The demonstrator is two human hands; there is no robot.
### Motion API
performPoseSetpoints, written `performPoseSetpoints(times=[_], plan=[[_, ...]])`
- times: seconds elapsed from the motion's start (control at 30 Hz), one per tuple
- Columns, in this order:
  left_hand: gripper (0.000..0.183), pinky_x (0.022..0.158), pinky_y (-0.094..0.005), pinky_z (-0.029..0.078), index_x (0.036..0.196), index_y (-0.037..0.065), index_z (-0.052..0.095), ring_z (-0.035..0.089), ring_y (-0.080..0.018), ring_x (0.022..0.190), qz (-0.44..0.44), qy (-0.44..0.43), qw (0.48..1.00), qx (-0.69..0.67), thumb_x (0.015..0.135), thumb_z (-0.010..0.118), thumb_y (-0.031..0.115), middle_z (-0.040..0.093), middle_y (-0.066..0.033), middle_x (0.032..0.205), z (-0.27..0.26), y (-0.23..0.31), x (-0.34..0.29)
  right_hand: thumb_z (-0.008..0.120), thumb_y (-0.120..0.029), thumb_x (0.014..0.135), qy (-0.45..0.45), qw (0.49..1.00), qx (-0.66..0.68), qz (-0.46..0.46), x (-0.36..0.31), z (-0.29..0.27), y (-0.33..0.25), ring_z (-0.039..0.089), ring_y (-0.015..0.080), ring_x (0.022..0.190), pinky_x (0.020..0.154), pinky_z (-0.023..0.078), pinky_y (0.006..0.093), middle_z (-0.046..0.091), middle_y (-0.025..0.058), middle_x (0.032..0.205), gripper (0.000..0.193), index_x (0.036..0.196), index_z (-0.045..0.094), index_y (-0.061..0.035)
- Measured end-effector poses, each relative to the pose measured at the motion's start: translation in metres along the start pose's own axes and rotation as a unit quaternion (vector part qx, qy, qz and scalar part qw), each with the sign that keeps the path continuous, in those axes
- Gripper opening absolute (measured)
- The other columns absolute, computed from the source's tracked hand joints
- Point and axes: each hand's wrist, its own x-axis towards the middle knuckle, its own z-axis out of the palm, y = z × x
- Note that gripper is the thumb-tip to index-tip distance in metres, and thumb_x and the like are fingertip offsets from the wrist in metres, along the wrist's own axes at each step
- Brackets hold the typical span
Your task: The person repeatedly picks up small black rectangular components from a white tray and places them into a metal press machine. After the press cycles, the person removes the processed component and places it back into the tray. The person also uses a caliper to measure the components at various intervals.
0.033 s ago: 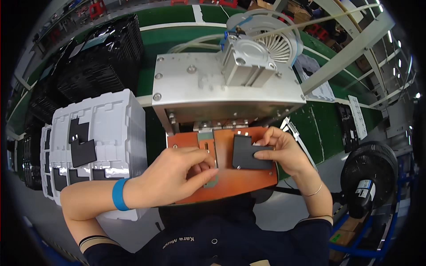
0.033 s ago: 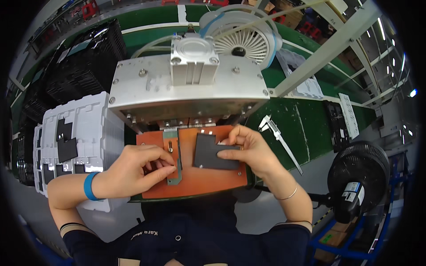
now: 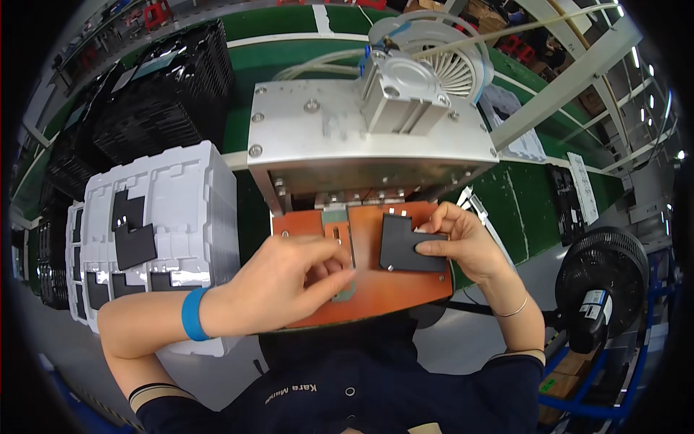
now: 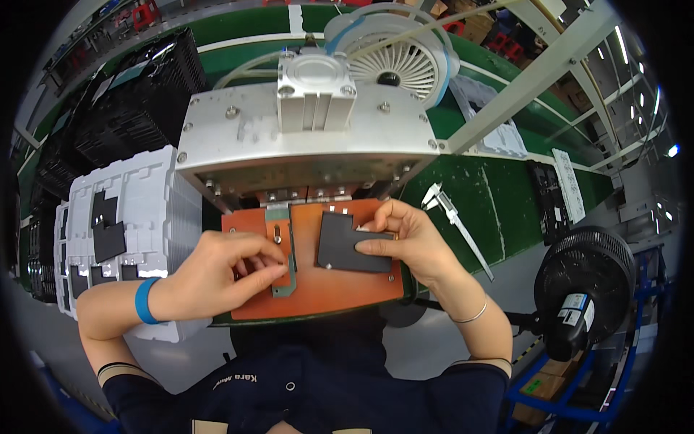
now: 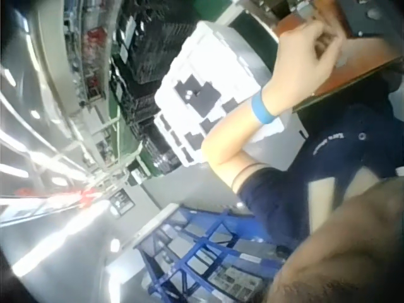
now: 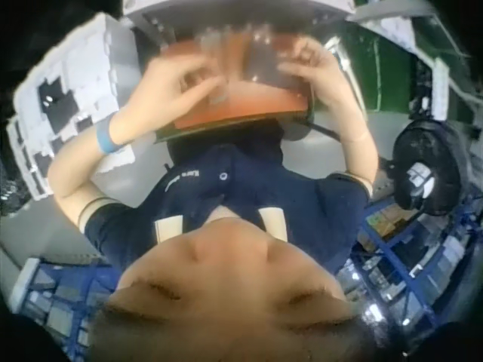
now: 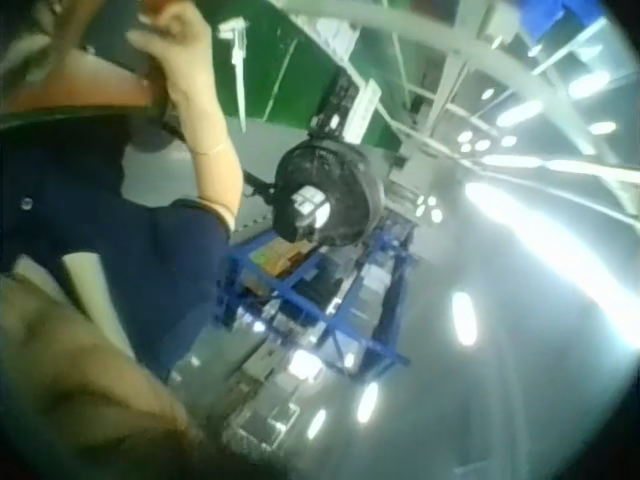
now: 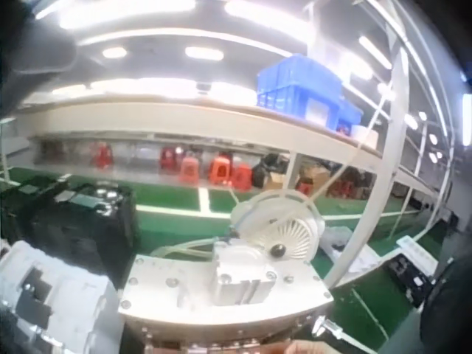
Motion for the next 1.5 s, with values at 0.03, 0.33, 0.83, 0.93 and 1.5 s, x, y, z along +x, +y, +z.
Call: performPoseSetpoints(times=[0.03, 0.33, 0.83, 0.93, 1.5], plan=[[0.021, 0.059, -0.0223, 0.052, 0.105, -0.004, 0.065, 0.067, -0.0104, 0.068, -0.006, 0.026, 1.0, -0.013, 0.091, 0.068, 0.012, 0.07, -0.0098, 0.078, 0.003, 0.0, 0.001, 0.074, 0.013, 0.077, 0.003, 1.0, -0.004, -0.008, -0.003, 0.005, -0.003, 0.066, 0.0145, 0.098, 0.087, 0.056, 0.028, 0.066, 0.0052, 0.094, 0.031, 0.087, 0.054, -0.009], [0.024, 0.044, -0.0243, 0.041, 0.108, 0.0, 0.069, 0.047, -0.004, 0.048, -0.101, 0.031, 0.973, -0.206, 0.096, 0.064, 0.019, 0.058, 0.0007, 0.059, 0.033, -0.006, 0.043, 0.075, 0.009, 0.078, 0.145, 0.931, -0.195, -0.272, -0.016, 0.04, 0.007, 0.062, 0.0161, 0.091, 0.074, 0.052, 0.0286, 0.06, 0.0116, 0.11, 0.031, 0.1, 0.057, -0.0029], [0.013, 0.053, -0.02, 0.048, 0.096, -0.006, 0.072, 0.063, -0.0057, 0.062, -0.013, 0.191, 0.981, 0.025, 0.09, 0.07, 0.005, 0.07, -0.0067, 0.071, -0.016, 0.02, -0.027, 0.072, -0.011, 0.066, 0.066, 0.614, -0.564, -0.548, -0.017, 0.064, 0.058, 0.049, 0.0156, 0.07, 0.053, 0.042, 0.029, 0.05, -0.0006, 0.078, 0.034, 0.099, 0.073, -0.0066], [0.011, 0.052, -0.0184, 0.043, 0.094, -0.006, 0.072, 0.057, -0.0026, 0.061, -0.046, 0.214, 0.975, 0.029, 0.089, 0.071, 0.004, 0.067, -0.0039, 0.068, -0.024, 0.021, -0.049, 0.068, -0.013, 0.064, 0.052, 0.559, -0.599, -0.572, -0.015, 0.066, 0.055, 0.049, 0.0147, 0.069, 0.052, 0.041, 0.0288, 0.049, -0.0005, 0.076, 0.033, 0.096, 0.073, -0.0054], [0.013, 0.059, -0.0179, 0.036, 0.092, -0.002, 0.068, 0.05, -0.0025, 0.067, -0.081, 0.451, 0.889, -0.014, 0.088, 0.073, 0.009, 0.061, 0.0024, 0.078, -0.049, -0.005, -0.151, 0.077, -0.007, 0.067, 0.024, 0.617, -0.556, -0.556, -0.002, 0.043, 0.033, 0.049, 0.0151, 0.062, 0.049, 0.04, 0.0265, 0.051, -0.0014, 0.071, 0.018, 0.084, 0.07, -0.009]])
